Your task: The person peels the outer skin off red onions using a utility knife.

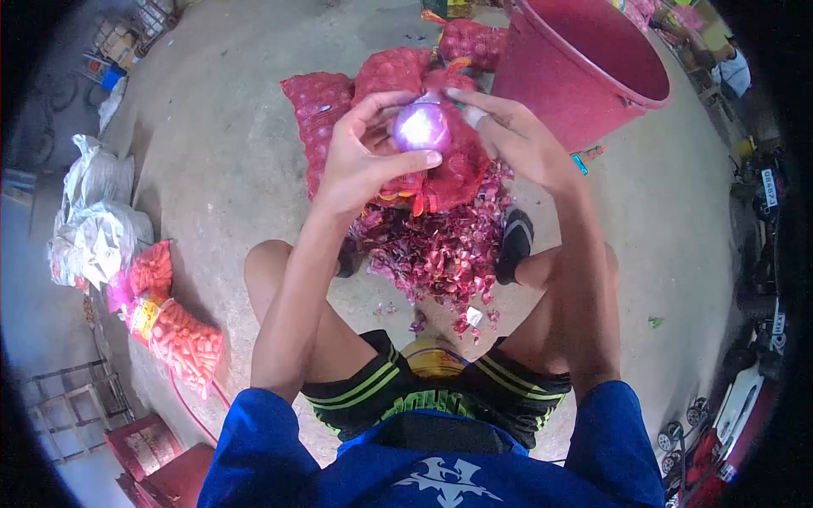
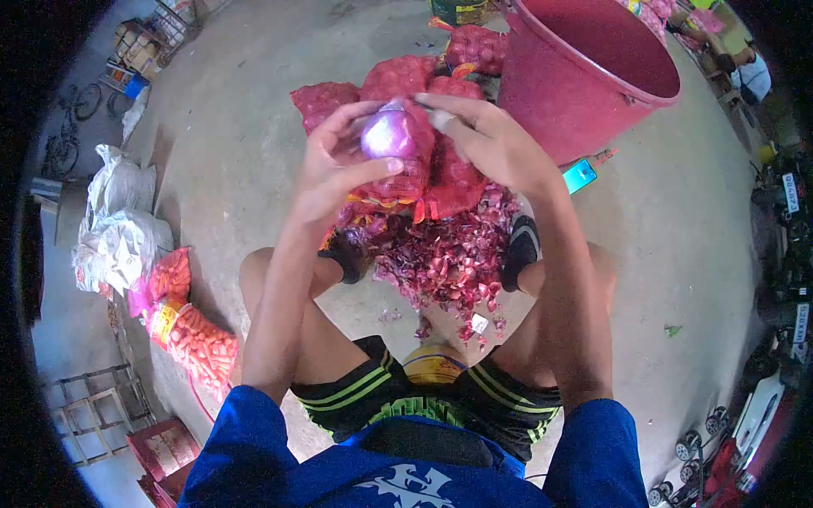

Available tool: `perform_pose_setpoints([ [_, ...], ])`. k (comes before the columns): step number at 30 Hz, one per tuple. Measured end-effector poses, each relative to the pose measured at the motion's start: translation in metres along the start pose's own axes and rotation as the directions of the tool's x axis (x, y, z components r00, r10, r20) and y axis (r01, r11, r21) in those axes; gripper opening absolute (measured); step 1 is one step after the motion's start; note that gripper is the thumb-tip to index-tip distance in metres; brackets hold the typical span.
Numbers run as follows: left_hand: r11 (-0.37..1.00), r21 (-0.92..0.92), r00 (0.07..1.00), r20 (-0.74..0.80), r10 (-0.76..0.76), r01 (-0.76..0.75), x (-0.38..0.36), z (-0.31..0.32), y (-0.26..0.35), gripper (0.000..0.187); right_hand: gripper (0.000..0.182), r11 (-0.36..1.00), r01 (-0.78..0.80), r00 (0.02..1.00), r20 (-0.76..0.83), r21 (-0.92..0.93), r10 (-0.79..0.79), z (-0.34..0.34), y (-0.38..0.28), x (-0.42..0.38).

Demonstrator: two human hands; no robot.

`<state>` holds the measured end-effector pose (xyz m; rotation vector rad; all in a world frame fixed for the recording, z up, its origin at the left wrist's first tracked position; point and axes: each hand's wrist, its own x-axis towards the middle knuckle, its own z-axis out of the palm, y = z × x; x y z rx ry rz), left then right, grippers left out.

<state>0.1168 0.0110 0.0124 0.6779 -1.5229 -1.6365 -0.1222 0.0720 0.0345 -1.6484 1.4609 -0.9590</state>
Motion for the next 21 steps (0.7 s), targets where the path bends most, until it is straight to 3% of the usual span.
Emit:
perform_pose_setpoints([
  [1,0.995,-0.100,1.000,0.017,0.009,-0.008,0.000,0.000,-0.001,0.075,0.046,0.989,-0.142,0.989,0.048,0.038,0.140,-0.003,0.005,0.000],
  [3,0.986,-0.160,0.999,0.010,0.042,-0.040,-0.001,0.000,0.005,0.076,0.051,0.947,-0.111,0.990,0.053,-0.300,0.133,-0.003,0.045,0.007],
  [4,0.970,-0.232,0.998,0.000,0.069,-0.067,0.000,0.001,0.007,0.077,0.051,0.948,-0.111,0.990,0.046,-0.297,0.130,-0.003,0.041,0.005],
  [6,0.983,-0.139,0.993,-0.030,0.116,-0.119,0.004,-0.003,0.005,0.078,0.053,0.950,-0.095,0.992,-0.103,-0.297,0.067,0.002,0.031,-0.003],
  [7,0.991,-0.048,0.988,-0.101,0.117,-0.122,0.004,-0.003,0.004,0.077,0.053,0.951,-0.084,0.994,-0.094,-0.298,0.059,0.003,0.018,-0.005],
  [9,0.987,0.099,0.971,-0.193,0.140,-0.123,0.004,-0.006,0.001,0.077,0.056,0.977,0.080,0.992,-0.080,-0.197,-0.097,0.004,-0.012,-0.010],
  [12,0.980,0.149,0.961,-0.225,0.160,-0.128,0.004,-0.003,-0.003,0.076,0.057,0.984,0.173,0.985,0.007,-0.042,-0.173,0.005,-0.034,-0.014],
  [16,0.978,0.145,0.954,-0.236,0.184,-0.152,0.005,-0.001,-0.006,0.074,0.055,0.959,0.282,0.959,0.037,-0.036,-0.281,0.017,-0.021,-0.009],
  [18,0.966,0.177,0.945,-0.234,0.228,-0.189,0.005,-0.002,-0.006,0.073,0.049,0.904,0.422,0.904,-0.042,-0.068,-0.426,0.025,-0.011,-0.004],
  [21,0.978,0.163,0.958,-0.232,0.166,-0.130,0.001,-0.001,0.001,0.070,0.044,0.884,0.448,0.879,-0.117,-0.132,-0.463,0.029,-0.008,0.002],
])
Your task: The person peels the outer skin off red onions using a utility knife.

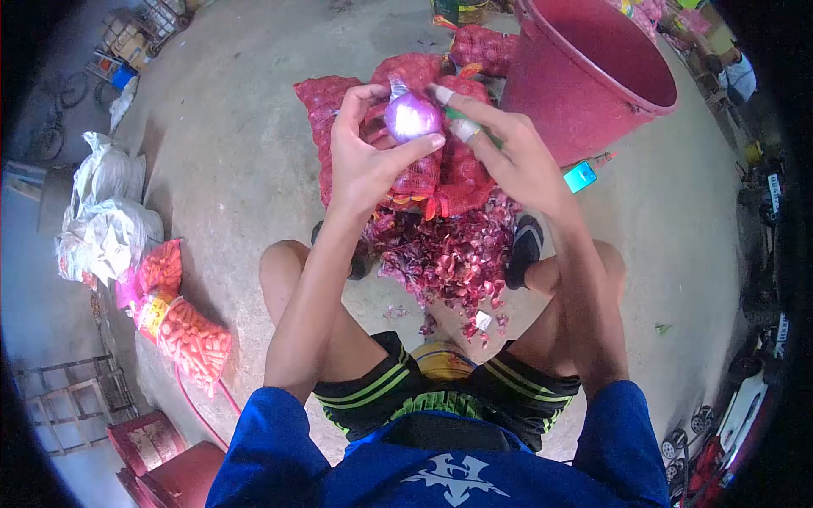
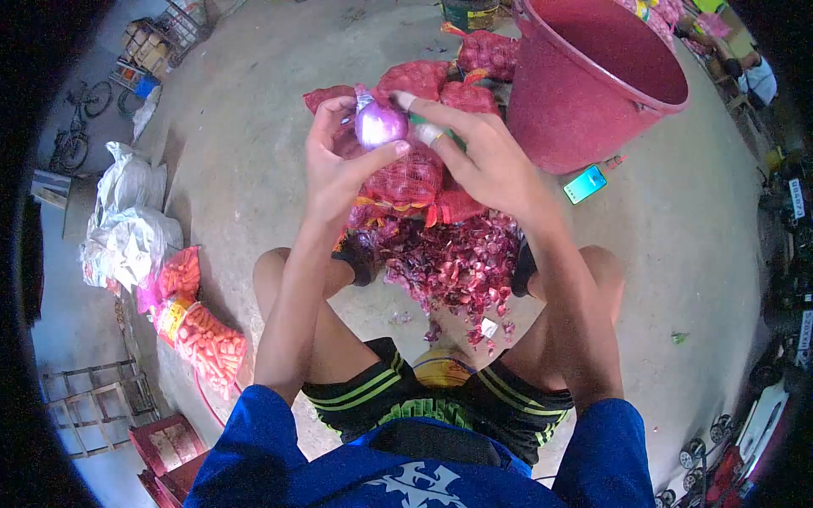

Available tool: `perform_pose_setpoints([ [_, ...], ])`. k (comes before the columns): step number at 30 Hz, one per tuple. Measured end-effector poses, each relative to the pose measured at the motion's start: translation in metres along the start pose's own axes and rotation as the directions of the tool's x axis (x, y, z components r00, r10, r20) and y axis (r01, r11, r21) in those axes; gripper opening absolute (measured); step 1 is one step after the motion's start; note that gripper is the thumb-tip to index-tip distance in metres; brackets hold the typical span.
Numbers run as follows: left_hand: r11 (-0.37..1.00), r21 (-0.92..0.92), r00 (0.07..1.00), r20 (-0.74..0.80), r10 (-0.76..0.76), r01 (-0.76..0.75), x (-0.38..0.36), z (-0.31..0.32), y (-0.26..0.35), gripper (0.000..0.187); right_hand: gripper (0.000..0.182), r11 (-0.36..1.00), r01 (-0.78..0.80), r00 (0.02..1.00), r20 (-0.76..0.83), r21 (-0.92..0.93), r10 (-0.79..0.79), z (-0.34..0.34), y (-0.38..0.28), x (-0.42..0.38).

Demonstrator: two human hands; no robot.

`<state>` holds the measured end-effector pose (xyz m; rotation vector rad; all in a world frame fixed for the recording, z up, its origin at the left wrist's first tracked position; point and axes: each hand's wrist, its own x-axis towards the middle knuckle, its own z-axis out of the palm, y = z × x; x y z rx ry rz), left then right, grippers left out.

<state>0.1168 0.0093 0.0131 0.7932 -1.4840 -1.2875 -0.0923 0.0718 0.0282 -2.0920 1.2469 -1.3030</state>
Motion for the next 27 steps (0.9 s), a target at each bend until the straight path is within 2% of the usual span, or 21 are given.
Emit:
perform_pose_setpoints([
  [1,1.000,-0.001,1.000,0.001,-0.002,0.002,-0.001,0.000,0.003,0.070,0.044,1.000,-0.002,1.000,0.000,0.000,0.002,-0.001,0.002,0.000],
  [2,0.998,-0.063,1.000,0.016,-0.020,0.021,-0.001,-0.001,0.005,0.070,0.043,0.991,-0.128,0.992,-0.004,0.029,0.128,-0.002,0.004,0.000],
  [4,0.991,-0.126,0.999,0.032,-0.037,0.041,-0.001,0.000,0.006,0.069,0.042,0.966,-0.251,0.968,-0.005,0.058,0.252,-0.006,0.006,-0.001],
  [6,0.958,-0.283,0.999,0.023,-0.039,0.044,0.002,-0.001,0.006,0.070,0.044,0.947,-0.308,0.951,0.005,0.090,0.309,-0.010,0.008,-0.002],
  [7,0.958,-0.282,0.999,0.021,-0.039,0.043,0.003,-0.003,0.005,0.070,0.045,0.942,-0.320,0.947,0.009,0.099,0.321,-0.012,0.005,-0.001],
  [8,0.979,-0.202,1.000,0.016,-0.004,0.007,0.004,-0.005,0.003,0.071,0.046,0.937,-0.333,0.943,0.013,0.108,0.333,-0.013,0.002,0.001],
  [9,0.992,-0.119,0.999,0.014,0.029,-0.028,0.004,-0.007,0.001,0.071,0.048,0.928,-0.346,0.937,0.095,0.139,0.335,-0.016,-0.005,-0.002],
  [11,0.994,-0.096,0.998,-0.013,0.057,-0.058,0.004,-0.006,0.000,0.071,0.051,0.917,-0.360,0.927,0.177,0.169,0.331,-0.018,-0.014,-0.002],
  [13,0.994,-0.072,0.996,-0.039,0.084,-0.087,0.004,-0.005,-0.001,0.071,0.054,0.963,-0.253,0.955,0.182,0.088,0.234,-0.018,-0.018,0.000],
  [17,0.992,-0.008,0.985,-0.113,0.128,-0.129,0.003,-0.003,-0.003,0.069,0.056,0.969,-0.247,0.951,0.201,0.028,0.237,-0.012,-0.021,0.000],
  [19,0.991,-0.005,0.983,-0.126,0.135,-0.137,0.004,-0.003,-0.007,0.069,0.054,0.992,-0.111,0.992,0.071,0.063,0.106,-0.002,-0.015,-0.002],
  [20,0.988,0.024,0.978,-0.139,0.156,-0.154,0.006,-0.003,-0.010,0.069,0.054,0.992,-0.111,0.992,0.070,0.062,0.107,-0.001,-0.016,-0.002],
  [22,0.984,0.053,0.973,-0.151,0.176,-0.170,0.006,-0.003,-0.011,0.069,0.052,0.974,-0.224,0.973,0.057,-0.035,0.226,0.002,-0.024,-0.002],
  [26,0.987,0.084,0.981,-0.132,0.144,-0.133,0.007,-0.004,-0.009,0.068,0.052,0.975,-0.217,0.976,-0.035,-0.045,0.215,0.015,-0.020,-0.006],
  [27,0.986,0.111,0.982,-0.127,0.140,-0.126,0.008,-0.005,-0.010,0.068,0.052,0.948,-0.319,0.948,0.021,0.016,0.319,0.012,-0.022,-0.005],
])
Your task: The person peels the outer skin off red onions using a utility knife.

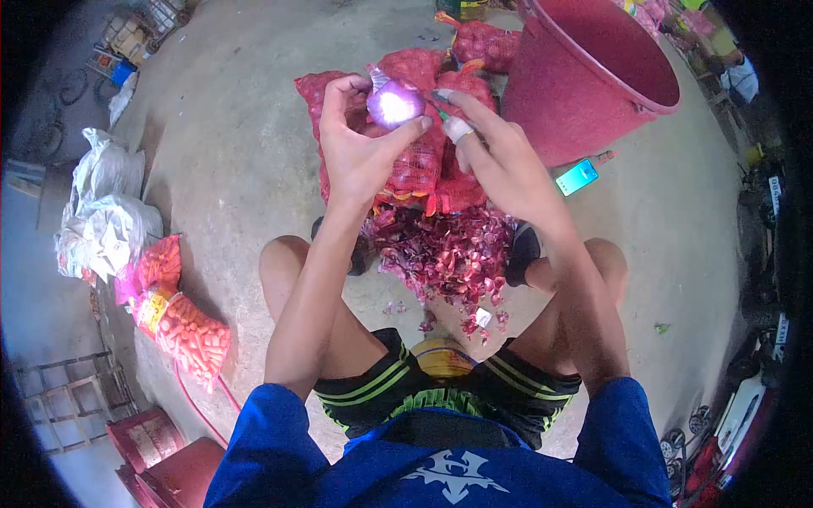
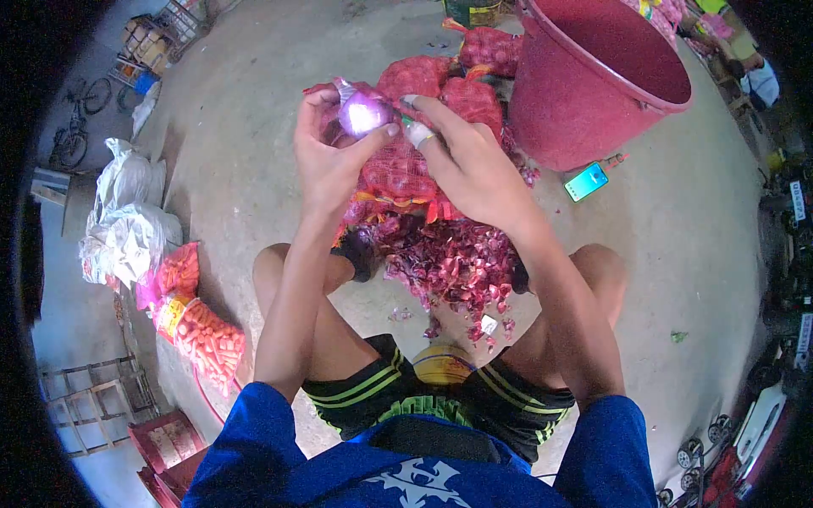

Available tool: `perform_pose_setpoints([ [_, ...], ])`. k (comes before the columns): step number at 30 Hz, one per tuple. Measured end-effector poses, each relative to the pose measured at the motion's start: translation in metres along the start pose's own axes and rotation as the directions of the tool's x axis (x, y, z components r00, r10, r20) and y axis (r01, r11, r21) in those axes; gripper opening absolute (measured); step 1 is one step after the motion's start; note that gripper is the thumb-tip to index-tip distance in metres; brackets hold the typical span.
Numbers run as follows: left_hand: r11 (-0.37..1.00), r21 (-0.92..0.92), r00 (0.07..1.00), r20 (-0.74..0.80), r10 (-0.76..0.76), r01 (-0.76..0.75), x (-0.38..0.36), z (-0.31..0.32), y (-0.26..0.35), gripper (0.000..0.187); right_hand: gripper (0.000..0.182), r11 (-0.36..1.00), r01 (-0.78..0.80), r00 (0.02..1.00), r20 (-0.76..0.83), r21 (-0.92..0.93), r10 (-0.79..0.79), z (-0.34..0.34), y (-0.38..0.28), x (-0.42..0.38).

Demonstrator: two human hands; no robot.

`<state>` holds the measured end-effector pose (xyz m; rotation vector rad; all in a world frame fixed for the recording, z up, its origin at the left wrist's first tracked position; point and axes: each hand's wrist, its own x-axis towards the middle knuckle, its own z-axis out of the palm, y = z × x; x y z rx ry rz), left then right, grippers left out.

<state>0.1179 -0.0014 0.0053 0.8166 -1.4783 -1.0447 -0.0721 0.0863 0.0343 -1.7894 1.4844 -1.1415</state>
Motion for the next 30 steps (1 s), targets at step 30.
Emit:
perform_pose_setpoints([
  [30,0.946,-0.222,0.964,0.179,-0.197,0.235,-0.007,-0.001,0.023,0.069,0.054,0.973,-0.006,0.981,0.190,0.231,-0.040,-0.030,0.005,0.004],
])
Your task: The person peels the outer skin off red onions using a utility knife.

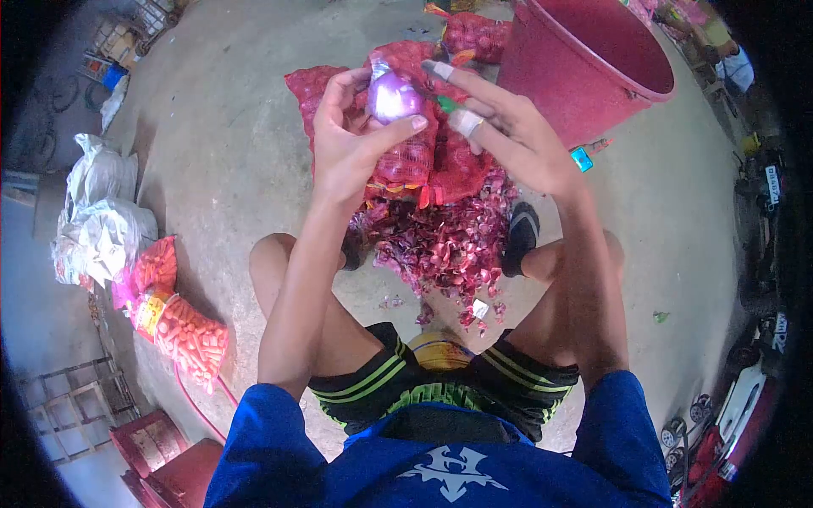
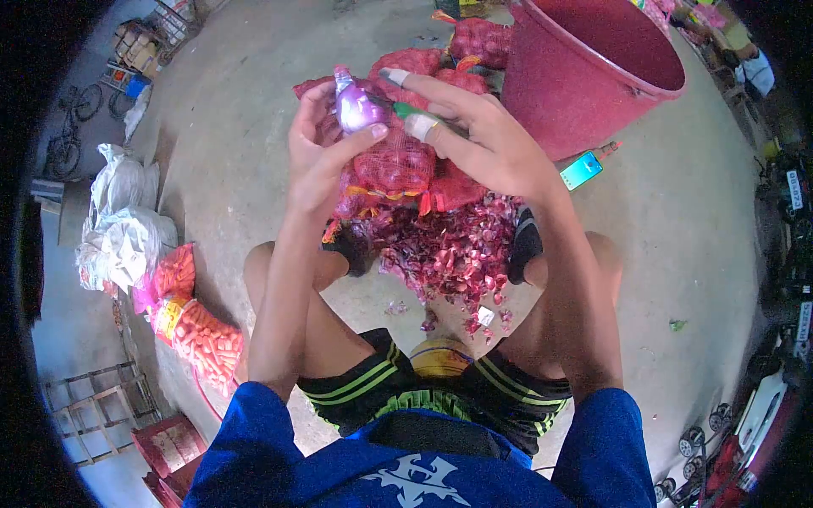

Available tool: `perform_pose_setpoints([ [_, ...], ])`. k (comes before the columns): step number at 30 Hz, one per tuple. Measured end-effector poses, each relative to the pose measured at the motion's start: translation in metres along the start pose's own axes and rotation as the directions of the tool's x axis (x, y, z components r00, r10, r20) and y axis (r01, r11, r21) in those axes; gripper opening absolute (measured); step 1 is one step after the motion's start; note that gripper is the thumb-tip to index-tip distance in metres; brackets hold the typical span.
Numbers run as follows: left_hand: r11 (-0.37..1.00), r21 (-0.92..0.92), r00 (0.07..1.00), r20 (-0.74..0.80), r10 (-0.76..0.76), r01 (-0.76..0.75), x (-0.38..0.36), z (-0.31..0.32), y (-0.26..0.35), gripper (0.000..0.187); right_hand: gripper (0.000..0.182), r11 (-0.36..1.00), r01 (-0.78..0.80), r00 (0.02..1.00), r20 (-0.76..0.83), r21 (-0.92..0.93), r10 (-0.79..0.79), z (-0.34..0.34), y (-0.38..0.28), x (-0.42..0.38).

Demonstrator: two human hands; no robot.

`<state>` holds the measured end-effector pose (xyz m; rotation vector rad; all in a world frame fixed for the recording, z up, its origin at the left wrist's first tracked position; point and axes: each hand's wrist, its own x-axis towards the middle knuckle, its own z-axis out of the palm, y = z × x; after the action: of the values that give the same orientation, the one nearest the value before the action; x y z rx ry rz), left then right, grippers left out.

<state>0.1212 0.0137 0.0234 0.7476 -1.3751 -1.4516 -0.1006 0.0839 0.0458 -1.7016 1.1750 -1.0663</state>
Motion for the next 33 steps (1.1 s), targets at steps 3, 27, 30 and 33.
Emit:
perform_pose_setpoints([
  [3,0.996,-0.090,1.000,0.014,0.001,0.000,0.003,-0.005,-0.008,0.067,0.052,0.994,0.110,0.994,-0.019,0.017,-0.110,0.008,0.014,0.003],
  [27,0.858,-0.468,0.971,0.199,-0.130,0.210,0.004,-0.004,-0.018,0.072,0.053,0.985,0.112,0.981,-0.141,-0.134,-0.131,0.004,0.004,-0.001],
  [30,0.909,-0.400,0.992,0.086,-0.088,0.116,0.005,0.002,-0.019,0.071,0.054,0.975,0.173,0.983,-0.038,-0.141,-0.180,0.008,0.000,0.000],
  [33,0.963,-0.268,1.000,0.004,-0.022,0.023,0.008,0.001,-0.025,0.072,0.054,0.946,0.211,0.973,-0.035,-0.247,-0.226,0.011,0.004,0.002],
])
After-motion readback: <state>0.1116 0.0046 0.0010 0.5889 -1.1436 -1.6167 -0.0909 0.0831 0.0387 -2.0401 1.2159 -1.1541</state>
